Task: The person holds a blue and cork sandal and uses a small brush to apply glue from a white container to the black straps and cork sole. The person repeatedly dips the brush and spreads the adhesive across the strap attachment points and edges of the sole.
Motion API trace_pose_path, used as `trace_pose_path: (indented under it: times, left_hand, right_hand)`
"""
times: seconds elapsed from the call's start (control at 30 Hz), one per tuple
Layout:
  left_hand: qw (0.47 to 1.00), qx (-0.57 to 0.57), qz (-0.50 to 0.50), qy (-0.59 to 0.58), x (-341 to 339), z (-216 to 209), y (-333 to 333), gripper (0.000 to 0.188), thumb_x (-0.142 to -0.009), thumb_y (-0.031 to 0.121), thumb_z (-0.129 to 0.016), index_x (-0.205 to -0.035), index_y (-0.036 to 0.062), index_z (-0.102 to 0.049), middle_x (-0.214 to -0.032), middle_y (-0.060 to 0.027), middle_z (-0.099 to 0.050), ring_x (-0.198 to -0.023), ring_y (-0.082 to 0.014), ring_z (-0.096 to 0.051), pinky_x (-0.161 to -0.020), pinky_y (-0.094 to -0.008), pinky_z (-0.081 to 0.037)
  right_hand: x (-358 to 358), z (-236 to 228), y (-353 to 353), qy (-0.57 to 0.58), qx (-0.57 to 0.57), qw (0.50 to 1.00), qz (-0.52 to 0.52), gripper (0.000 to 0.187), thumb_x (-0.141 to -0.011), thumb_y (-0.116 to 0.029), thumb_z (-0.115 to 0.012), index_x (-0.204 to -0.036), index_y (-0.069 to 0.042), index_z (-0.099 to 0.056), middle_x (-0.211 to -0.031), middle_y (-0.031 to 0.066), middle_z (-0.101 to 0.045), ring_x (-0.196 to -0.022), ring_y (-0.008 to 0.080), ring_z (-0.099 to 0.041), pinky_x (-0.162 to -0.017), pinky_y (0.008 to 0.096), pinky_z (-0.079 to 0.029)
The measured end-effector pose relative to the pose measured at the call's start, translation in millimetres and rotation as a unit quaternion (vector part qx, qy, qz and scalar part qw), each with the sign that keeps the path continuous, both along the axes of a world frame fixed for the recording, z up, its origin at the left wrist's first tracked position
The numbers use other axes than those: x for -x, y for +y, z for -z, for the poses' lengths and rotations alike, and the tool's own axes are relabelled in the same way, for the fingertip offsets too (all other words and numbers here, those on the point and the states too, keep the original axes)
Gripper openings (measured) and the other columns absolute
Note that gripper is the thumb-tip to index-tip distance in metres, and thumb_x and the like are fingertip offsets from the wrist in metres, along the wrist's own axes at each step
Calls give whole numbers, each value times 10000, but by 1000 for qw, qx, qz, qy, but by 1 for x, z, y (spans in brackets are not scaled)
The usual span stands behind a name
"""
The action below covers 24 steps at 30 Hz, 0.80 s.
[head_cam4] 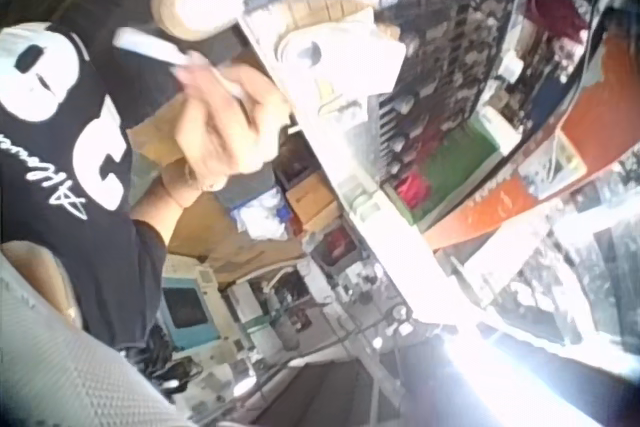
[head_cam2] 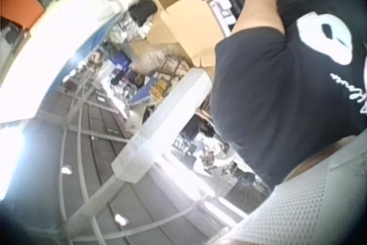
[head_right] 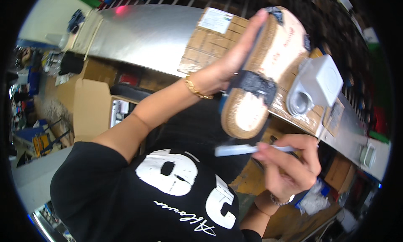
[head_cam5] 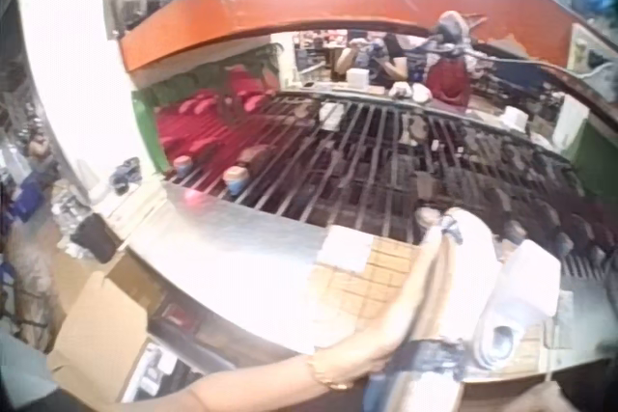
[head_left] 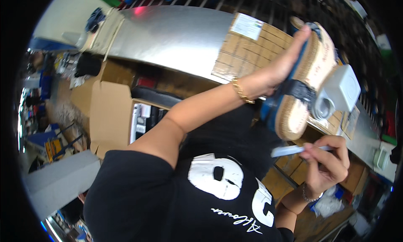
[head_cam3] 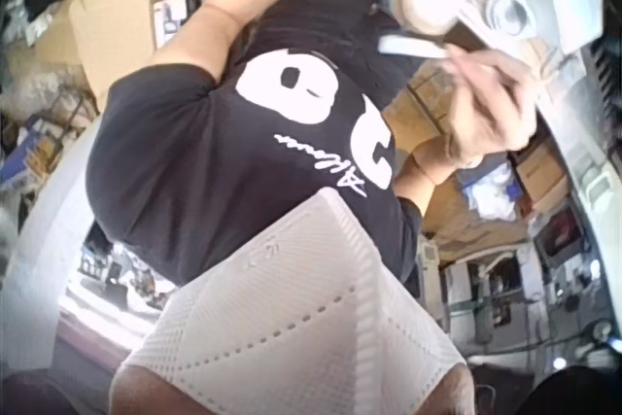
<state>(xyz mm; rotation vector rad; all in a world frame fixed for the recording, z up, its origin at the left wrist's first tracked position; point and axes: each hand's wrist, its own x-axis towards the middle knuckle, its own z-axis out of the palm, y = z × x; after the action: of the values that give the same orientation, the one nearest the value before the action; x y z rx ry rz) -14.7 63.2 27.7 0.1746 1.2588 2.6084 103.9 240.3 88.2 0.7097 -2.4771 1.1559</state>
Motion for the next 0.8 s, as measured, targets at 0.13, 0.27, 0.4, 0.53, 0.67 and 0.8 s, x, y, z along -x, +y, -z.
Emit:
trace_pose_path:
  times: [0.13,0.27,0.4,0.53,0.67,0.8]
  left_hand:
    - [1000,16,-16,1,-11,-3,-3,844,-926,780,-389,-1319,57,-580,-1183,-101,-678,-1057,-132,-663,-937,-279,-526]
    - [1000,18,16,-7,-9,0,-1,796,-942,742,-423,-1318,59,-586,-1178,-90,-684,-1026,-115,-676,-896,-273,-551]
    - [998,26,53,27,-1,11,-3,779,-959,715,-425,-1329,47,-580,-1180,-86,-684,-1020,-105,-678,-892,-263,-555]
    - [980,-103,168,-20,6,13,-15,785,-971,707,-400,-1349,39,-564,-1200,-100,-673,-1033,-103,-674,-902,-262,-553]
    - [987,-58,148,2,-3,11,-11,818,-965,724,-375,-1372,33,-533,-1241,-124,-639,-1082,-129,-645,-933,-274,-531]
    - [989,-32,140,18,-5,7,-7,852,-959,742,-351,-1395,26,-502,-1282,-149,-604,-1130,-155,-616,-965,-286,-509]
  right_hand:
    - [13,7,-5,26,28,997,70,291,-528,-58,-852,-814,-107,-822,-795,44,-623,-681,131,-559,-578,236,-378]
    - [4,3,5,-33,58,997,-35,297,-544,-58,-853,-830,-135,-831,-802,20,-636,-672,117,-539,-608,253,-394]
    - [10,5,14,-43,22,998,-52,317,-542,-56,-853,-848,-139,-833,-807,14,-629,-675,117,-547,-610,254,-396]
    - [8,5,-1,-51,127,989,56,280,-541,-126,-838,-819,-157,-833,-762,2,-626,-656,102,-540,-631,272,-342]
    - [13,6,20,-30,30,995,-87,236,-585,-106,-862,-818,-129,-830,-786,18,-630,-642,96,-531,-562,240,-351]
    - [19,12,11,-33,87,996,13,230,-626,-67,-846,-849,-120,-831,-809,18,-632,-655,81,-551,-554,203,-381]
